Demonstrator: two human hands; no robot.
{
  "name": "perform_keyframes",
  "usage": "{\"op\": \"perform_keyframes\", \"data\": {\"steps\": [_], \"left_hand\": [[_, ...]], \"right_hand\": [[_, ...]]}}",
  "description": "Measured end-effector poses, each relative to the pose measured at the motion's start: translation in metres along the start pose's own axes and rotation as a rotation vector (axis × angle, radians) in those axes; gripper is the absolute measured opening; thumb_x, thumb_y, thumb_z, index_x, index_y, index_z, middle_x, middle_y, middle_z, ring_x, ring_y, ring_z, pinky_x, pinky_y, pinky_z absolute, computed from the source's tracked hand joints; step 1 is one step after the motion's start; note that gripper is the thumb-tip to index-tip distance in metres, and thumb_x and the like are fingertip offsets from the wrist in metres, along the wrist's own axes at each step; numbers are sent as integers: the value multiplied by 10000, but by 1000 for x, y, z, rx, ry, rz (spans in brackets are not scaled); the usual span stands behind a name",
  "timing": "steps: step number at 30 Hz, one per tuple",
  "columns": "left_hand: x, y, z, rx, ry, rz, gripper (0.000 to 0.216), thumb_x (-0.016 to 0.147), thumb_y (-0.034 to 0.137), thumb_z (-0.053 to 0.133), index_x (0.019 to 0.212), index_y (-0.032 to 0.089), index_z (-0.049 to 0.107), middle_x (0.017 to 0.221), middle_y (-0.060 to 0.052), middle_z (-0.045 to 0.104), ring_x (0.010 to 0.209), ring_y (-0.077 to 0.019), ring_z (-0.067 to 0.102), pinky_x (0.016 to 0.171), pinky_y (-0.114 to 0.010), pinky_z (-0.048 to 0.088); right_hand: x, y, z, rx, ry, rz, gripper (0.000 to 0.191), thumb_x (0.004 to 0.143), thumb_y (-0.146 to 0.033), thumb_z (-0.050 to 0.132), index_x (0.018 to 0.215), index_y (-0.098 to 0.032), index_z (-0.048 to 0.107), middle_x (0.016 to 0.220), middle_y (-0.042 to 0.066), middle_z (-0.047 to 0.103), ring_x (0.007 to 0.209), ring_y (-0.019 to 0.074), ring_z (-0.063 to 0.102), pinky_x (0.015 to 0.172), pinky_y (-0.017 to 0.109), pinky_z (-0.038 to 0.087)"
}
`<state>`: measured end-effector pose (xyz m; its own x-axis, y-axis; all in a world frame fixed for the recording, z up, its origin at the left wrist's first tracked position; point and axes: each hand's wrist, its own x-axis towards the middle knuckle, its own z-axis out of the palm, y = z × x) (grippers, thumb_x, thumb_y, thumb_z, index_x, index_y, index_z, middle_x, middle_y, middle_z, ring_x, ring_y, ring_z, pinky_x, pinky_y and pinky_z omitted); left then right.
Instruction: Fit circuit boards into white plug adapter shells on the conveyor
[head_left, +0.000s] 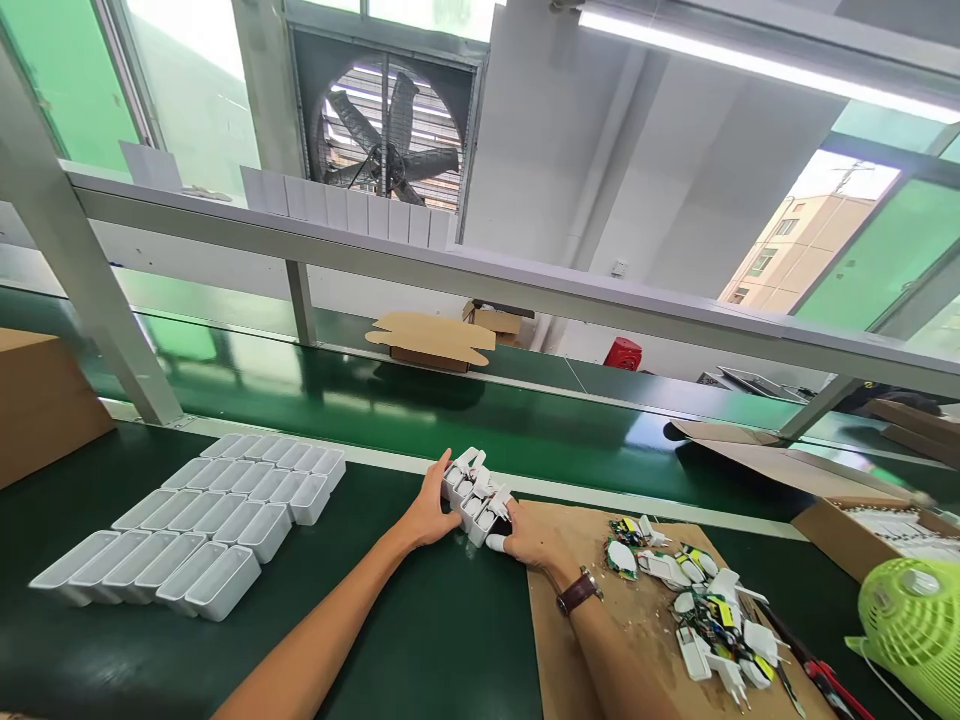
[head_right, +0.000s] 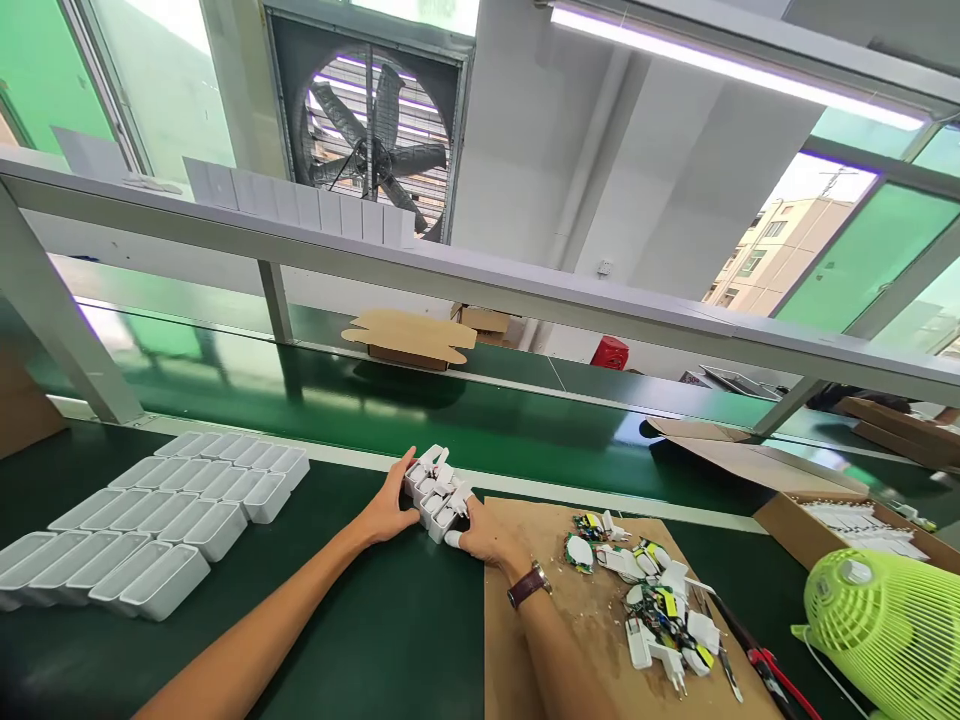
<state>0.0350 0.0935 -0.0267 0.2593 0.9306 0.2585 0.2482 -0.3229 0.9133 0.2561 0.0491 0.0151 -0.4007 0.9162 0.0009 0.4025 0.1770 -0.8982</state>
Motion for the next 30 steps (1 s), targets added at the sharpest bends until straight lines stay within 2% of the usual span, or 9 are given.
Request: {"op": "perform_keyframes", "data": {"steps": [4,7,9,15,20,23,25,28,30], "left_hand": [[-5,7,-5,18,-97,-12,1297,596,337,888,1638,235,124,1662,-174,273,1546,-380,276,1255,-544,273],[-6,11,-5,23,-60,-22,1332,554,498,931,1624,214,192,1651,-186,300,1547,-395,274,1263,-548,258],[-6,12,-3,25,-33,-36,1326,550,546,930,1617,218,215,1632,-186,331,1536,-395,301,1260,-551,265],[-20,18,12,198,44,30,1520,467,606,953,1648,245,68,1611,-183,261,1539,-413,262,1252,-594,260],[-22,26,21,310,104,20,1514,482,577,939,1646,204,45,1621,-206,196,1543,-425,229,1240,-593,283],[-18,31,23,399,126,12,1375,549,447,900,1642,185,108,1604,-211,271,1526,-429,257,1235,-580,297],[-17,34,26,456,147,7,1303,575,370,850,1638,169,124,1575,-215,327,1503,-438,291,1221,-595,303],[-16,34,27,502,170,39,1253,586,339,799,1630,155,131,1538,-210,371,1465,-440,340,1202,-614,311],[-10,33,25,505,176,58,1216,598,351,793,1619,160,162,1526,-203,375,1441,-424,373,1199,-590,327]], "right_hand": [[0,5,0,-14,-6,41,724,683,-200,705,1384,-206,527,1201,54,698,1064,264,628,995,424,500],[2,8,2,18,3,19,682,702,-211,698,1365,-199,537,1146,46,698,1013,247,625,954,402,508],[2,9,2,49,-10,-1,670,717,-217,699,1368,-214,539,1122,34,700,983,236,625,919,381,517],[2,15,5,5,51,-53,651,690,-202,761,1321,-218,601,1159,57,703,1026,265,627,929,390,519],[4,21,15,-86,101,-94,596,700,-183,759,1279,-219,621,1144,61,708,1022,269,633,922,379,515],[3,22,17,-243,130,-105,503,721,-173,737,1214,-208,641,1104,69,707,990,265,638,898,373,521],[2,23,15,-296,143,-122,429,744,-104,649,1164,-193,660,1113,86,701,1007,265,639,923,381,515],[2,28,8,-317,195,-141,515,725,12,479,1162,-169,681,1185,129,686,1109,279,621,1025,429,472],[3,31,5,-318,243,-149,595,715,39,431,1218,-160,678,1245,147,673,1177,281,603,1085,449,441]]}}
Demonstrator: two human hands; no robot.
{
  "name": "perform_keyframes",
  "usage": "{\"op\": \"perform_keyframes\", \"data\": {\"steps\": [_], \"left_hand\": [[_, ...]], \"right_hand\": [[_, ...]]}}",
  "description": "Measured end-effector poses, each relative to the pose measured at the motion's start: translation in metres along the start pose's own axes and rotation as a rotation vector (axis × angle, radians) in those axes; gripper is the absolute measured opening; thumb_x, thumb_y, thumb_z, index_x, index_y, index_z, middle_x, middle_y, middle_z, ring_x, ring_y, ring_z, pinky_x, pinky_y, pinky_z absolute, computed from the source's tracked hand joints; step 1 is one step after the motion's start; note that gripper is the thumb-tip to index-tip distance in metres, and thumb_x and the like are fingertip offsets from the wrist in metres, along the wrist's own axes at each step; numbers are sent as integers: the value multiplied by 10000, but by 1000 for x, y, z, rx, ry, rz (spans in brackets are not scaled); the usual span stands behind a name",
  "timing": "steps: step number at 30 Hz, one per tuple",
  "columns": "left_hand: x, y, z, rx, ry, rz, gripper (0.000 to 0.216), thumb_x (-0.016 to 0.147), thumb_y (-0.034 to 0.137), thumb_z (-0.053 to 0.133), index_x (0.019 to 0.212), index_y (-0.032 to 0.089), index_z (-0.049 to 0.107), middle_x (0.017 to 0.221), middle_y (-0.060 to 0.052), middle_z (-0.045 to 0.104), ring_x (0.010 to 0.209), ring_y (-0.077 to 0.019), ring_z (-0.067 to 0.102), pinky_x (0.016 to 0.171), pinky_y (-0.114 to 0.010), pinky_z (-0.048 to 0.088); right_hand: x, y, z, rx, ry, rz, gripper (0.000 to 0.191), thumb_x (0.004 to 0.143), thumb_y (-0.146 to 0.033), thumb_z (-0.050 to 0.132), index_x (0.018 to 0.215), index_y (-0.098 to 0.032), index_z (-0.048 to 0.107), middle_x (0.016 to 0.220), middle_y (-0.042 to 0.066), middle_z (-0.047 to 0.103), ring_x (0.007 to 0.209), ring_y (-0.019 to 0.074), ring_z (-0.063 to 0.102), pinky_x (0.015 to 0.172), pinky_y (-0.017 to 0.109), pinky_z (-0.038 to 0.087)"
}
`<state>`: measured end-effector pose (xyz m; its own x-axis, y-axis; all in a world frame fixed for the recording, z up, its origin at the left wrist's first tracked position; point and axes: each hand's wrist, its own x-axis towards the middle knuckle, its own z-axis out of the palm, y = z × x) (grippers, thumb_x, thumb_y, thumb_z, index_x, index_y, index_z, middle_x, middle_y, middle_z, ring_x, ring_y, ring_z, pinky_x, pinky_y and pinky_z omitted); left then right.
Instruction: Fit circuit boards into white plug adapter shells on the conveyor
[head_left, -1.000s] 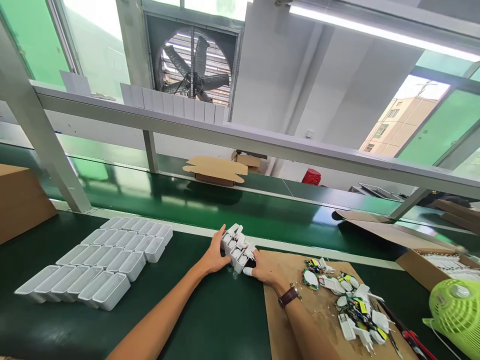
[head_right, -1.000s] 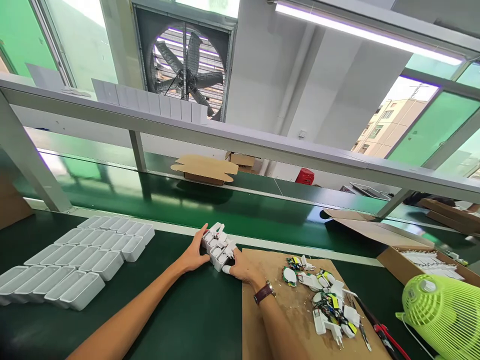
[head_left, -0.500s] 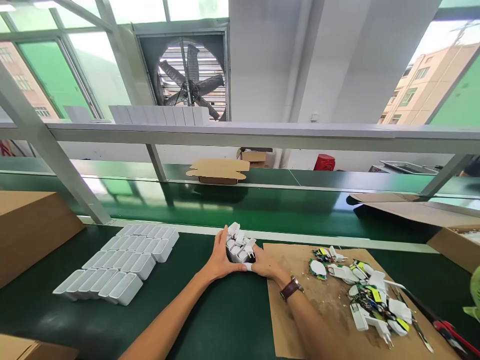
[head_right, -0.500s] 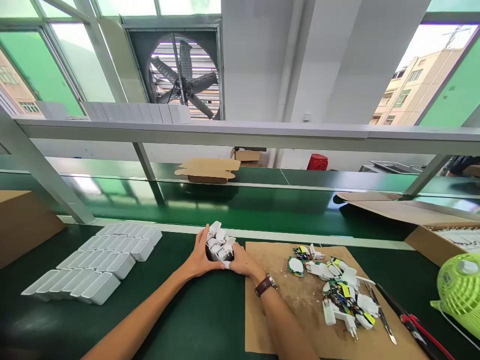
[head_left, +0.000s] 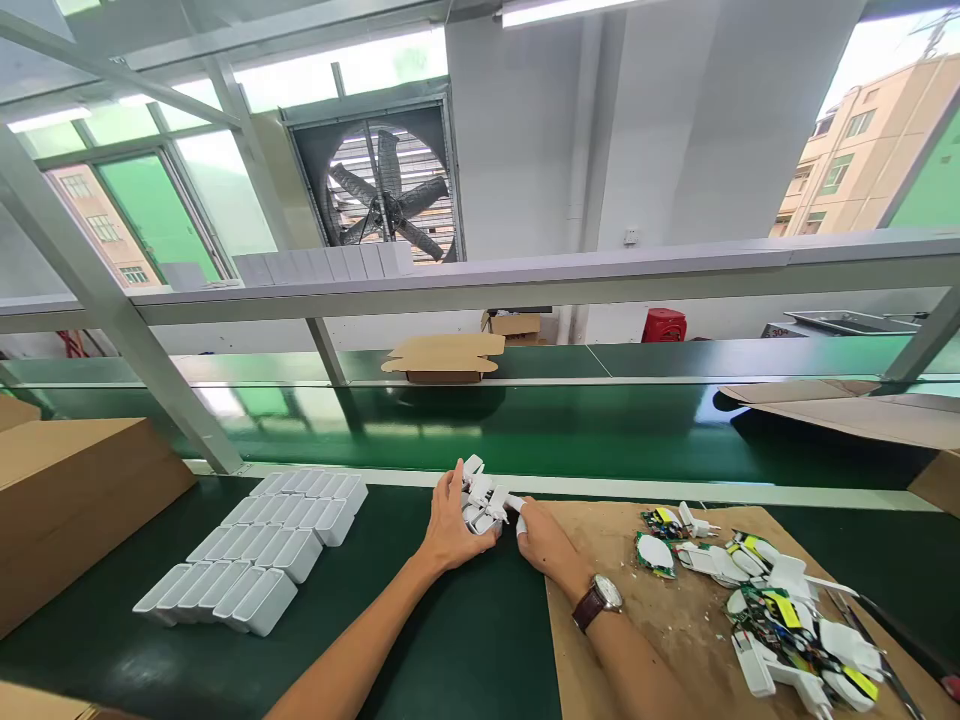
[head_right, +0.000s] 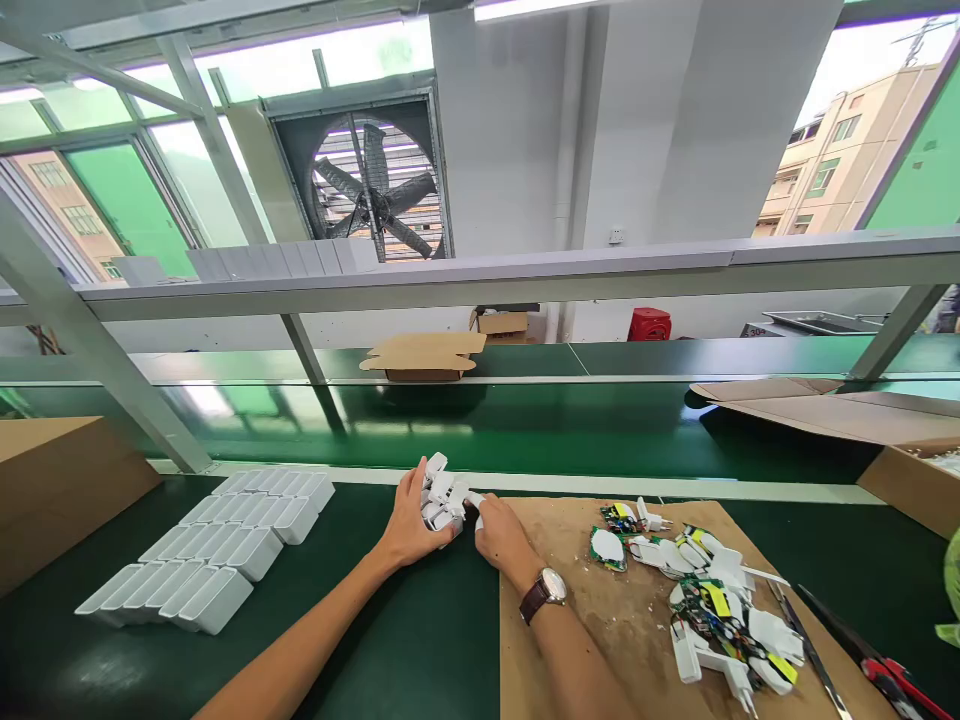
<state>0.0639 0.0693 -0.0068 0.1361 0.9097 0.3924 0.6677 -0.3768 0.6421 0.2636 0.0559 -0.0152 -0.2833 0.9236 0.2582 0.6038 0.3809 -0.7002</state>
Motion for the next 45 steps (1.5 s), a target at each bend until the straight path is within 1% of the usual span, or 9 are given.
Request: {"op": "perform_keyframes", "data": {"steps": [6,11,16,20,24,29,38,41,45], "left_hand": [[65,-5,-2,36,187,-173,1136,628,396,803,1580,228,208,1500,-183,371,1431,-435,373,1180,-591,337],[123,-12,17,100,256,-356,1056,656,404,783,1545,203,249,1524,-233,359,1429,-481,362,1140,-638,339],[151,-16,43,98,331,-451,1079,684,432,764,1558,254,157,1599,-248,250,1486,-500,269,1151,-688,265],[158,-17,44,92,341,-485,1199,651,561,799,1570,234,101,1638,-273,174,1528,-508,183,1174,-689,225],[130,-25,28,131,247,-417,1209,637,548,822,1572,204,139,1655,-280,164,1553,-498,141,1177,-685,243],[59,-41,-17,243,129,-185,762,769,354,727,1464,230,440,1549,-169,439,1557,-416,225,1221,-618,241],[-27,-56,-140,598,362,-279,311,838,232,679,1141,165,706,1505,-207,492,1561,-446,177,1228,-667,202],[-47,-60,-152,606,365,-294,133,832,195,666,939,169,742,1479,-204,520,1555,-461,184,1224,-687,200],[-52,-55,-136,451,295,-160,123,856,203,609,787,216,709,1378,-142,619,1471,-417,381,1193,-659,319]], "right_hand": [[1,3,1,-45,49,-52,695,735,34,445,1346,-217,659,1254,109,687,1191,270,604,1110,423,444],[-2,-2,0,-62,39,-22,695,776,32,424,1373,-239,657,1231,109,698,1145,282,619,1053,425,477],[-3,-1,-1,-35,64,-23,687,795,34,409,1355,-264,671,1191,93,713,1104,269,634,1023,404,490],[-2,1,0,-15,72,-23,630,831,13,410,1334,-250,684,1189,97,715,1116,269,633,1035,409,487],[1,3,1,19,67,-30,551,879,-36,418,1302,-247,701,1195,95,722,1124,271,635,1045,434,492],[3,3,-1,57,58,-38,485,903,-108,421,1266,-237,715,1196,96,725,1137,269,643,1088,467,481],[5,18,1,-47,-10,-33,431,900,-239,441,1233,-232,715,1219,106,716,1191,290,656,1105,498,495],[4,14,-2,-65,-12,-29,426,913,-241,433,1244,-226,702,1229,114,710,1186,297,657,1097,515,497],[-1,-12,-8,-105,9,1,433,897,-137,403,1176,-201,728,1196,124,714,1159,286,665,1107,493,479]]}}
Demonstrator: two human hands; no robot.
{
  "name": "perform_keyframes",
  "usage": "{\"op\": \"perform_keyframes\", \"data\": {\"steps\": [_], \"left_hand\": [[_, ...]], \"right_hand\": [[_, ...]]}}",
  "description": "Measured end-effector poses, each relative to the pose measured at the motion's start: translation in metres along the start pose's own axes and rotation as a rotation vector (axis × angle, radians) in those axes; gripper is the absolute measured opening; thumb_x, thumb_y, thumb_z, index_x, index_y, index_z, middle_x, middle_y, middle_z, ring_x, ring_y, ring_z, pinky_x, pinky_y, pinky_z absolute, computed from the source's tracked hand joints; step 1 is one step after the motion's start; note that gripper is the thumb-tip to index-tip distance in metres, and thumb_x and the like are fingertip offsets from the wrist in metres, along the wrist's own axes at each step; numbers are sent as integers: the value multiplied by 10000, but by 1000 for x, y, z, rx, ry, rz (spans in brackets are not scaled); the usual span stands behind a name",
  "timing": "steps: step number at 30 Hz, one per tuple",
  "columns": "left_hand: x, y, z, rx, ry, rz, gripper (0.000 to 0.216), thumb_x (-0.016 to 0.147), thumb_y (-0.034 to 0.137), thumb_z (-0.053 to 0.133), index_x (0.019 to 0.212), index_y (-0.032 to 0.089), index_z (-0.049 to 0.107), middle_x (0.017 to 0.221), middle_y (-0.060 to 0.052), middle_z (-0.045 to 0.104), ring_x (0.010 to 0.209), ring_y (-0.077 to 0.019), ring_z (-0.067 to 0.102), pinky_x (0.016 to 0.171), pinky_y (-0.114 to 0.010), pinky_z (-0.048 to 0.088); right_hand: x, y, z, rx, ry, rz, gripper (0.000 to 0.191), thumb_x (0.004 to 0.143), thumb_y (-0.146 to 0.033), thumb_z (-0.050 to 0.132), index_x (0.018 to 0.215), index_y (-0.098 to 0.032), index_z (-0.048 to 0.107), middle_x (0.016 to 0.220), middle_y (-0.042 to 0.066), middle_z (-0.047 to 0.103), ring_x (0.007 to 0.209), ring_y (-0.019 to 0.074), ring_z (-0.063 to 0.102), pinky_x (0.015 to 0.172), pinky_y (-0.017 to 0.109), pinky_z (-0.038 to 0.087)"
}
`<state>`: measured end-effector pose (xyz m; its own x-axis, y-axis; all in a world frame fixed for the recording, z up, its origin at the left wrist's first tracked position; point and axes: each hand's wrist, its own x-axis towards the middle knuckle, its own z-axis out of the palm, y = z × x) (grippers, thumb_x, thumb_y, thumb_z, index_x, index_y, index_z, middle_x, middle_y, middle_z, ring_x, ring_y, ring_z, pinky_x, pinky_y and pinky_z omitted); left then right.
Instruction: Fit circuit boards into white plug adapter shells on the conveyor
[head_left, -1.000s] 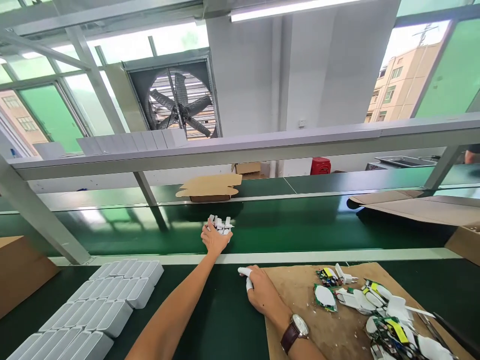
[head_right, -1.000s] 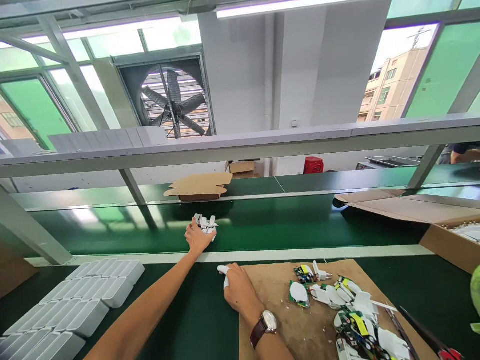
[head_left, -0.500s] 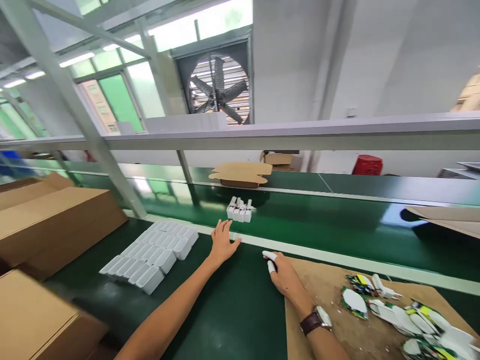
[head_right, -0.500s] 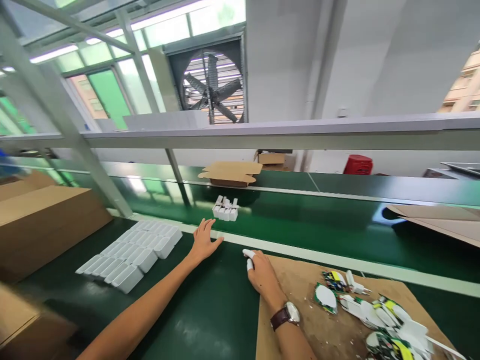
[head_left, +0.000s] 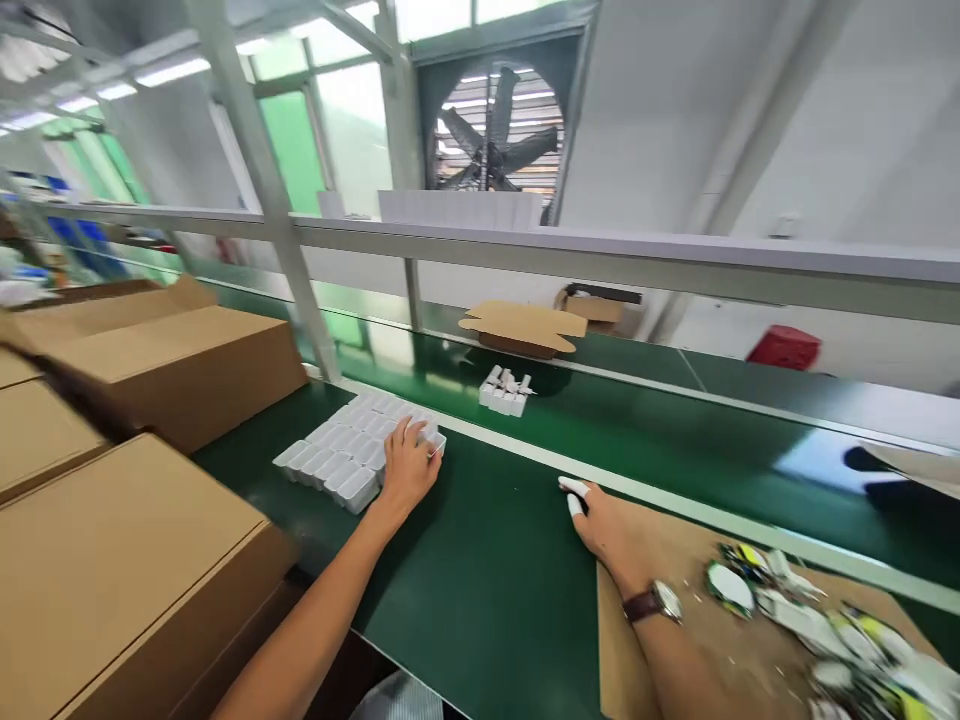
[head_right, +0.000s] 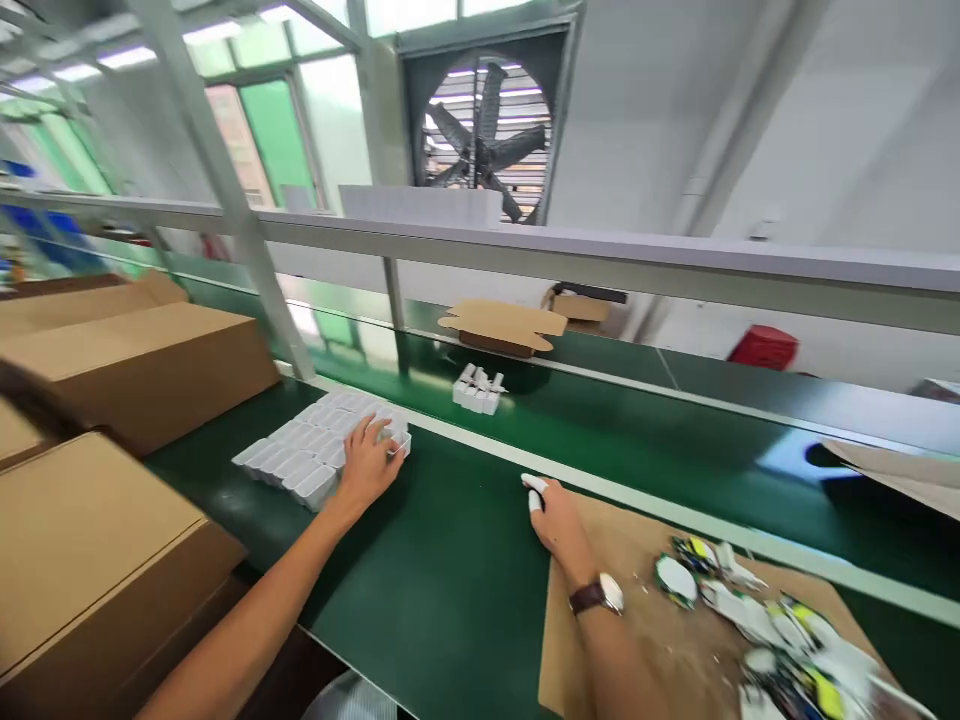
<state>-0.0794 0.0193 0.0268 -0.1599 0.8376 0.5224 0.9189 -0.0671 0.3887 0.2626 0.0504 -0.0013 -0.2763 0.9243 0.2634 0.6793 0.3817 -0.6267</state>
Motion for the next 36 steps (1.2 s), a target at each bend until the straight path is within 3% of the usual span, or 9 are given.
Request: {"op": "perform_keyframes", "data": {"steps": [5,9,14,19,27,32,36], "left_hand": [[-1,55,38,-354,-266,354,241,937,368,527,817,232,686,1312,-109,664,1240,-317,619,1064,-505,518],[-4,88,54,-524,-454,483,302,961,434,486,845,236,683,1285,-93,678,1154,-266,668,966,-407,577],[-9,80,63,-644,-543,480,313,948,494,530,864,251,710,1240,-69,703,1077,-241,694,895,-355,594],[-17,72,70,-665,-567,476,272,946,460,537,988,263,720,1233,-54,704,1022,-223,702,859,-325,591],[-23,73,61,-629,-561,511,241,981,375,489,1011,255,696,1162,-50,698,934,-197,705,794,-301,576],[-27,72,61,-625,-527,520,222,989,335,488,1021,247,689,1143,-45,692,888,-177,695,736,-281,556],[-27,72,64,-615,-496,531,209,980,326,504,999,241,694,1122,-43,697,890,-176,692,744,-282,556]], "right_hand": [[-6,-28,-9,-81,-18,26,427,907,-64,457,1216,-192,723,1183,81,740,1144,266,666,1067,404,491],[-26,-29,-27,-164,-21,86,403,937,-143,528,1308,-190,678,1235,50,733,1138,239,670,1042,352,502],[-72,-1,-88,-348,40,252,475,932,-163,528,1403,-149,595,1356,140,658,1295,299,560,1156,460,384],[-101,25,-128,-486,23,417,363,887,-162,596,1239,-144,682,1229,184,686,1225,352,571,1106,518,390],[-94,21,-128,-424,15,364,130,846,-215,647,916,-171,748,1066,169,727,1147,353,611,1058,514,429],[-80,4,-128,-236,73,322,363,984,-422,492,1084,-202,762,932,112,773,949,282,720,873,428,572],[-60,-22,-94,132,-39,229,487,982,-596,486,1095,-222,777,842,69,784,866,259,746,797,397,610]]}}
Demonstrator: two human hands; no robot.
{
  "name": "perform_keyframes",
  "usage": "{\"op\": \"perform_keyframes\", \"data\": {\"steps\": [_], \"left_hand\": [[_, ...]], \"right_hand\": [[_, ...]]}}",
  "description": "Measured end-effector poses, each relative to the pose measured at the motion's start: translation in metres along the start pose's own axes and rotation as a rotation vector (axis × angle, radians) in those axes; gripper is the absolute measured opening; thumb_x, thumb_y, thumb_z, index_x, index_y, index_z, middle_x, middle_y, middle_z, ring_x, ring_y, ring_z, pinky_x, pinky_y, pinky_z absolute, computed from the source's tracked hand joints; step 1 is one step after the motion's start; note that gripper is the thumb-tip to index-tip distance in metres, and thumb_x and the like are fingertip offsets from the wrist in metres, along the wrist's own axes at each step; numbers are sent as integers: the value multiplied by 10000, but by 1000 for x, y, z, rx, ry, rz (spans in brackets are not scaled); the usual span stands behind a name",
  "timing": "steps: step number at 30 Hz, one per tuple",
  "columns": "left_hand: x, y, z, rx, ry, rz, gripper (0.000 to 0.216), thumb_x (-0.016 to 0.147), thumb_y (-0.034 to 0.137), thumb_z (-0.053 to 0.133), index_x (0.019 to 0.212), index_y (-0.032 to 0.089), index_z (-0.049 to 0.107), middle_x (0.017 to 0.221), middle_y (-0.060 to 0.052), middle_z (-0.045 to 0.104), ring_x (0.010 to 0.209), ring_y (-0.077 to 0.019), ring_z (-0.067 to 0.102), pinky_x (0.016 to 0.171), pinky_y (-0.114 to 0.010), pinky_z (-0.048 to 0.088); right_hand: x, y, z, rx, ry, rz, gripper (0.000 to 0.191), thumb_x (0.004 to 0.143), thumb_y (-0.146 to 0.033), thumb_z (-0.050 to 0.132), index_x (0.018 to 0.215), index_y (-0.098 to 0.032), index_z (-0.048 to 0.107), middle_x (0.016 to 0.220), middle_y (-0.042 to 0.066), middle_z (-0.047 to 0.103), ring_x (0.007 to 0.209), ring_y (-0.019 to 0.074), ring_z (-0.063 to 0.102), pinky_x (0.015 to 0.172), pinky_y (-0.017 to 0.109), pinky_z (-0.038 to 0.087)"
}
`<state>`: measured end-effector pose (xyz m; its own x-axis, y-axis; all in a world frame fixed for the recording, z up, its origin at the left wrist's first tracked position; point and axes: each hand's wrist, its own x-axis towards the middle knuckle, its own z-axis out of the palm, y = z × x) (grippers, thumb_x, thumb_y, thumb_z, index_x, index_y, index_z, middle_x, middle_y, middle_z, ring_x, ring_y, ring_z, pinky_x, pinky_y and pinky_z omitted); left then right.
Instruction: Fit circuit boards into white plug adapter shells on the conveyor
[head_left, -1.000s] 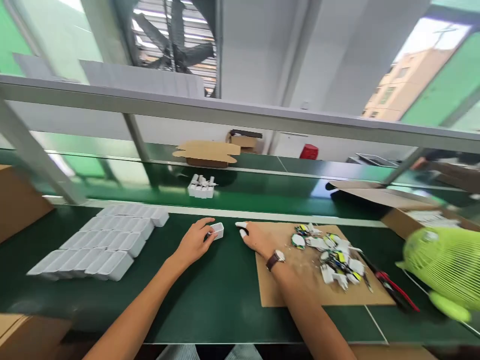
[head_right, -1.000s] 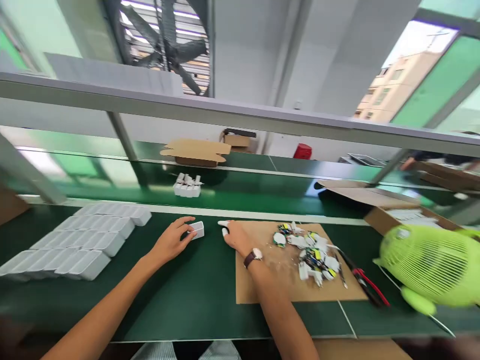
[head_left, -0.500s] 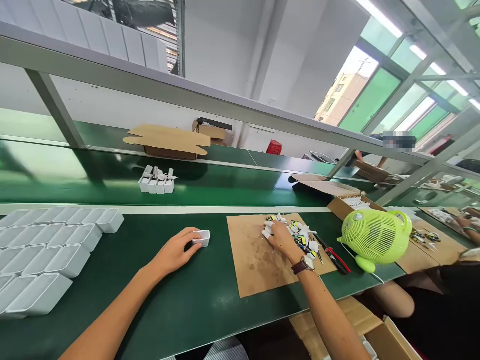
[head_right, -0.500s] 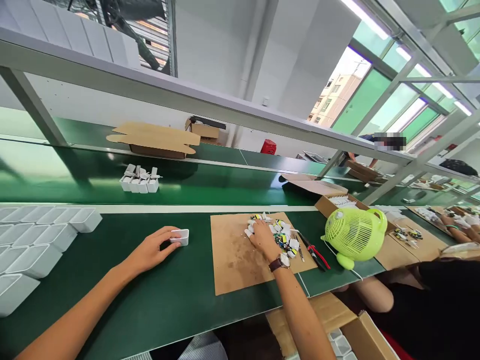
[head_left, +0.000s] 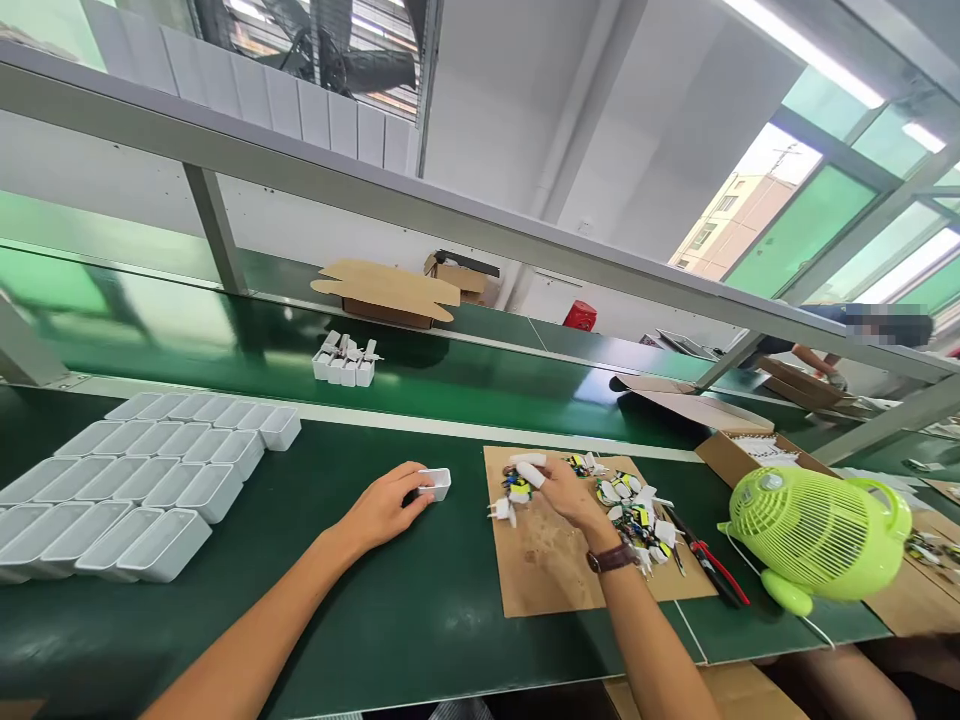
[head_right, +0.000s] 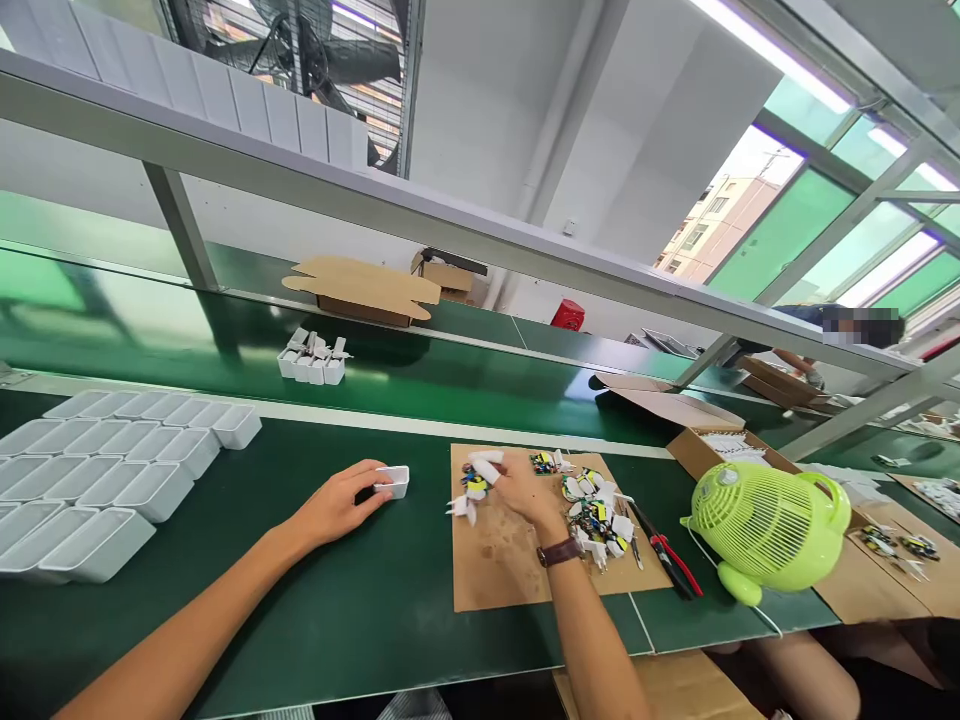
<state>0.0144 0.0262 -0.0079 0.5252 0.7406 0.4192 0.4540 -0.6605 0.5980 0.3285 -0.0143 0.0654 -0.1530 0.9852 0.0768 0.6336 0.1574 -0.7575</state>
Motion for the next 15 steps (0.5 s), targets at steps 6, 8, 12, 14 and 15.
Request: {"op": "perform_keyframes", "data": {"steps": [6,8,12,14,15], "left_hand": [[-2,-11,-4,29,116,-10,225,982,336,514,952,229,710,1099,-57,701,901,-178,690,768,-294,572],[-3,-13,-4,26,153,-17,214,976,343,530,995,229,710,1104,-66,699,941,-193,688,804,-313,582],[-2,-9,-2,16,156,-101,353,917,319,636,1265,261,634,1220,-68,667,1076,-228,667,873,-344,587],[-2,-6,-1,15,136,-169,521,881,312,694,1382,280,554,1285,-67,627,1055,-225,673,843,-336,590],[-2,-5,-1,14,127,-198,586,866,313,716,1417,285,521,1308,-69,608,1023,-219,679,822,-332,590]], "right_hand": [[33,-30,67,-106,-149,76,476,1063,-468,353,1089,-206,750,924,65,795,805,208,733,718,312,581],[36,-35,70,-169,-98,83,412,1056,-417,395,1135,-177,721,1041,109,781,934,237,722,813,337,558],[18,-41,63,-372,-138,115,366,960,-461,610,1098,-139,717,1033,183,755,969,327,705,860,413,519],[7,-42,65,-511,-234,76,406,896,-441,704,1153,-127,706,1059,192,741,957,337,709,853,418,523],[4,-41,68,-547,-263,33,442,882,-404,726,1225,-129,683,1100,185,731,978,328,707,865,410,526]]}}
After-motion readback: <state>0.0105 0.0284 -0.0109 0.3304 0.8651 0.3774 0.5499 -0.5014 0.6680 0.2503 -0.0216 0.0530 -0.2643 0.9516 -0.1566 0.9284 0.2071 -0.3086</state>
